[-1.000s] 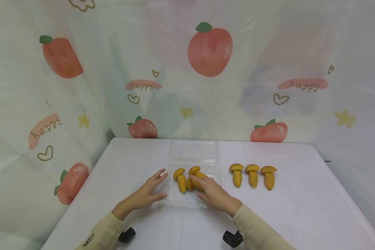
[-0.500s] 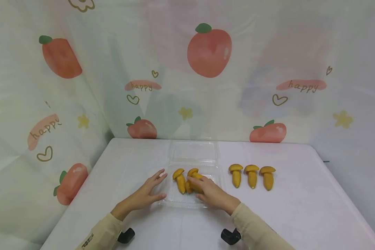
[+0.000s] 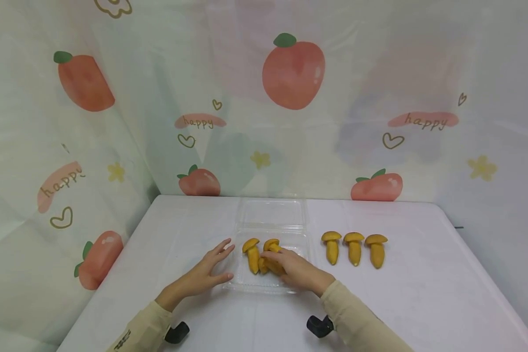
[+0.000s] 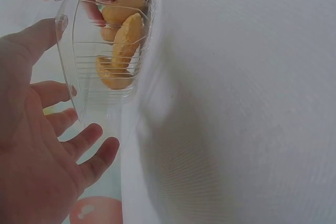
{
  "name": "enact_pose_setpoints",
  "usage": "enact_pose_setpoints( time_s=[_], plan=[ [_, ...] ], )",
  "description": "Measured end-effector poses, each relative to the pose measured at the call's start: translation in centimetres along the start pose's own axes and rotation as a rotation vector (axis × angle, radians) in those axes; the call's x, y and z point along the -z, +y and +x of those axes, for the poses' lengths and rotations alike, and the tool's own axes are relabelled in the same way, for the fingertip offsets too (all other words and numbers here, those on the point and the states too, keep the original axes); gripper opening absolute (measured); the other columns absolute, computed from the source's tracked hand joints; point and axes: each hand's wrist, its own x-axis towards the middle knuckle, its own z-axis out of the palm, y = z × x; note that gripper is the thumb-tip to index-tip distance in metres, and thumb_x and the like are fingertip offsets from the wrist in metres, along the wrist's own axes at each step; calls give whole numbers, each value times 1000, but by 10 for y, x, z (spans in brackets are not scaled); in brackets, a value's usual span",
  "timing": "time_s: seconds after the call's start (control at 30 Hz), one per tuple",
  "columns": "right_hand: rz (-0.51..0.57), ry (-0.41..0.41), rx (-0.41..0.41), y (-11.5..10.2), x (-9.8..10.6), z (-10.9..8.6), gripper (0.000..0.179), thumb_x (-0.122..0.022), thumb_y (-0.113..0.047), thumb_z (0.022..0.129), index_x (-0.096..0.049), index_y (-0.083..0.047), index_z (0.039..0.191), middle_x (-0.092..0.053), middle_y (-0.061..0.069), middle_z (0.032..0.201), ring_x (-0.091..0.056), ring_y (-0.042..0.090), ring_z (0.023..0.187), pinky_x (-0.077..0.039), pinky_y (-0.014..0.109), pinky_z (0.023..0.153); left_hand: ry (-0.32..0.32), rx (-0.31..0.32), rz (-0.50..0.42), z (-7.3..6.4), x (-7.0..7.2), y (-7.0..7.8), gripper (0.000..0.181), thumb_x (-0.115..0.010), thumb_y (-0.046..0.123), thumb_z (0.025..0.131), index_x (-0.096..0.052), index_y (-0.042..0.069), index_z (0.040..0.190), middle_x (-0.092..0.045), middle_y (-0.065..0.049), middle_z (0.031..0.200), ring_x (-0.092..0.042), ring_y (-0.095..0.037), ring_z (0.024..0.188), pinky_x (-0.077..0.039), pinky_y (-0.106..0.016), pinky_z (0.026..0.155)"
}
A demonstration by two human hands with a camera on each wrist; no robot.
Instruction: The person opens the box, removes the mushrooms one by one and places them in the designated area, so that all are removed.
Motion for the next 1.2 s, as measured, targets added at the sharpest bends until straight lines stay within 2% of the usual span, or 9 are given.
enact_pose_setpoints(
  time_s=[0.3,0.53,0.67,0.83,0.97,1.07,1.2],
  plan=[
    [-36,40,-26,1,-3,4,63,-76,6,82,-54,-10,139,-64,5,116,-61,21,103,-55,48,95,-3,1,-1,-1,0,0,76,-68,32,97,-32,10,159,-14,-9,172,-25,-41,153,-31,-65,118],
    [-12,98,33,4,-3,3,43,-62,0,97,-53,-7,139,-67,4,117,-65,22,108,-55,47,99,-1,-6,8,0,0,-1,76,-68,33,97,-32,8,159,-15,-9,171,-26,-41,153,-32,-65,117],
    [-2,109,41,6,-3,1,44,-56,-6,102,-48,-7,145,-68,7,124,-65,26,114,-53,48,102,3,-8,12,0,-1,-1,75,-68,32,97,-32,8,159,-14,-10,171,-26,-41,153,-32,-65,118],
    [58,109,31,6,0,-3,49,-51,-1,103,-44,-9,150,-59,14,143,-57,37,132,-45,55,111,4,-13,5,0,-2,-2,75,-68,33,97,-33,8,159,-15,-10,171,-27,-42,152,-32,-65,117],
    [116,132,34,6,4,-4,54,-43,9,100,-42,-8,151,-54,14,149,-49,39,140,-39,58,115,7,-29,1,1,-2,-2,75,-67,34,98,-32,7,159,-15,-10,171,-28,-41,152,-32,-65,117],
    [185,155,25,6,9,-6,60,-40,12,95,-39,-7,152,-53,15,150,-50,39,137,-43,56,112,8,-30,8,1,-1,-3,75,-67,35,98,-32,8,159,-15,-9,171,-28,-40,152,-32,-64,118],
    [290,162,-17,7,15,-8,65,-44,6,92,-34,-10,154,-51,16,147,-54,35,123,-52,41,99,4,-16,13,1,0,-3,76,-67,36,98,-32,9,159,-15,-7,172,-27,-39,153,-32,-63,119]
  ],
)
